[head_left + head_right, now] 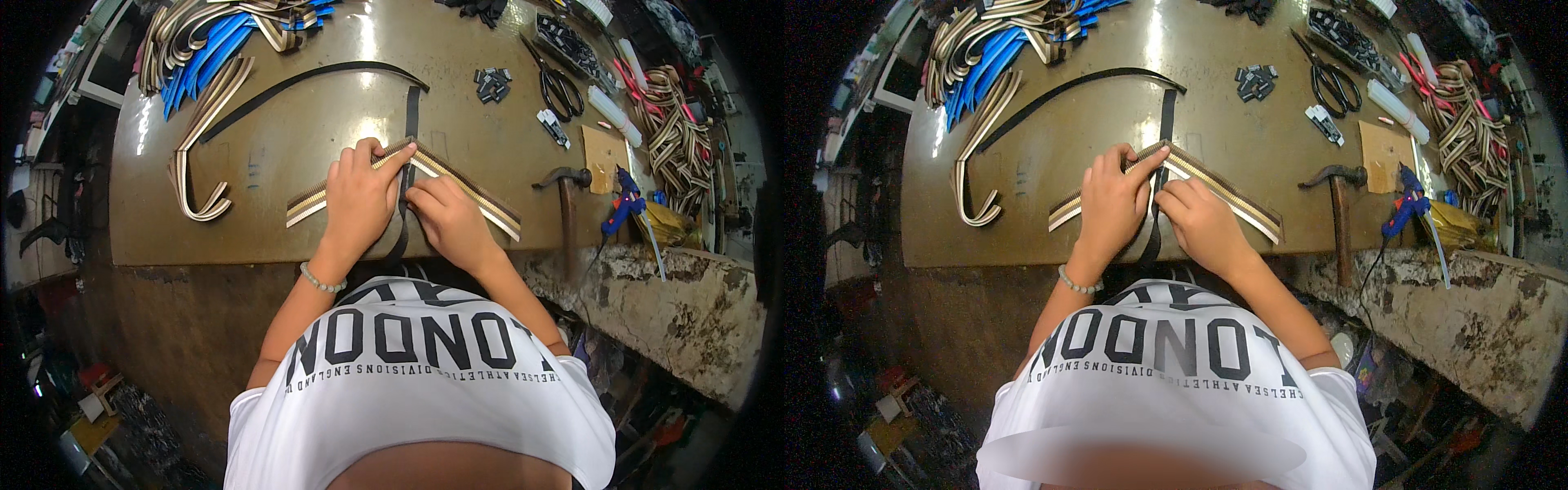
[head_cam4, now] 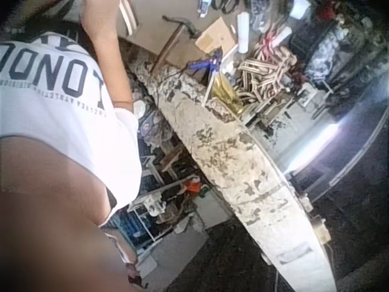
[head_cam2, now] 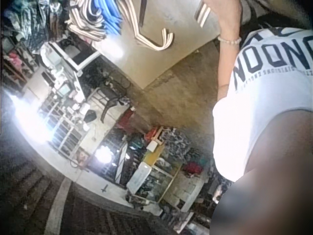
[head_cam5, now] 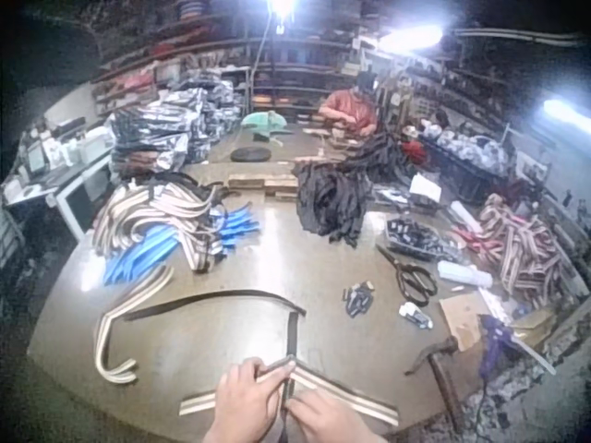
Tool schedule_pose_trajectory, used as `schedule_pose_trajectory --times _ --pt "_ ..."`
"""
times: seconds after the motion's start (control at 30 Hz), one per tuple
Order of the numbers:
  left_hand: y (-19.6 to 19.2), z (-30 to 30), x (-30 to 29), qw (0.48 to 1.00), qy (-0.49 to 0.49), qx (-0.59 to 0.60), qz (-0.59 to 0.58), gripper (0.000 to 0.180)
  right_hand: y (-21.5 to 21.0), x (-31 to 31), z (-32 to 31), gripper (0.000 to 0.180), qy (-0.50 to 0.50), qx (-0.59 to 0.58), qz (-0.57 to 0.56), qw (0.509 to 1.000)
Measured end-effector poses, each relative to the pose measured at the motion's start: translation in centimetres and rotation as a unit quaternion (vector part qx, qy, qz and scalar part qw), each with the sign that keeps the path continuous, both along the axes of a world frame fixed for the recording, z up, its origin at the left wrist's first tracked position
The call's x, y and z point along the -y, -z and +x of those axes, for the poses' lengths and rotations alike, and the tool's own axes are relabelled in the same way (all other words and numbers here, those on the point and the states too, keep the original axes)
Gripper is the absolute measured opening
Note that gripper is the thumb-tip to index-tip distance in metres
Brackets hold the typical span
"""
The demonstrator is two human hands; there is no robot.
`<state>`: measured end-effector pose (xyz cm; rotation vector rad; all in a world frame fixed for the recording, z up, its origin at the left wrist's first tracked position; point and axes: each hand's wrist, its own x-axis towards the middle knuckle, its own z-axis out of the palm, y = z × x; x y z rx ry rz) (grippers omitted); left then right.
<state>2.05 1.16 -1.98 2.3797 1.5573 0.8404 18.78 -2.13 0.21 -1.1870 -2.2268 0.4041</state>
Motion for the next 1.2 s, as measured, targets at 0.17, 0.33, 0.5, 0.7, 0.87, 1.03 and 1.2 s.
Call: schedule_pose_trajectory --times 0.17,0.33,0.5,0.7,0.87,1.03,1.2 --pt "-0.3 0.0 -0.1 1.0 0.006 -0.006 -0.003 0.047 -1.0 0.8 1.3 0.017 -0.019 0.014 -0.095 0.995" --pt "-0.5 -0.1 0.2 1.0 0.006 0.0 -0.013 0.038 -4.1 5.3 12.5 0.022 0.249 -0.254 -0.286 0.89" --pt "-0.4 -0.3 0.2 1.0 0.009 0.008 -0.021 0.036 0.8 7.5 28.1 0.057 0.7 0.016 -0.011 0.714" --pt "-0.3 -0.3 0.0 1.0 0.002 0.01 -0.002 0.042 3.4 2.5 32.4 0.06 0.579 -0.125 0.039 0.804" --pt "0.1 -0.4 -0.3 0.999 -0.011 0.051 0.015 0.036 -4.7 -0.7 20.3 0.047 0.47 -0.198 -0.071 0.857" --pt "0.3 -0.4 -0.3 0.997 -0.005 0.068 0.022 0.033 -6.1 -3.6 8.9 0.043 0.177 -0.114 -0.19 0.959" --pt "0.4 -0.5 -0.4 0.997 -0.004 0.079 0.024 0.033 -4.2 -6.3 6.8 0.052 0.145 -0.077 -0.204 0.965"
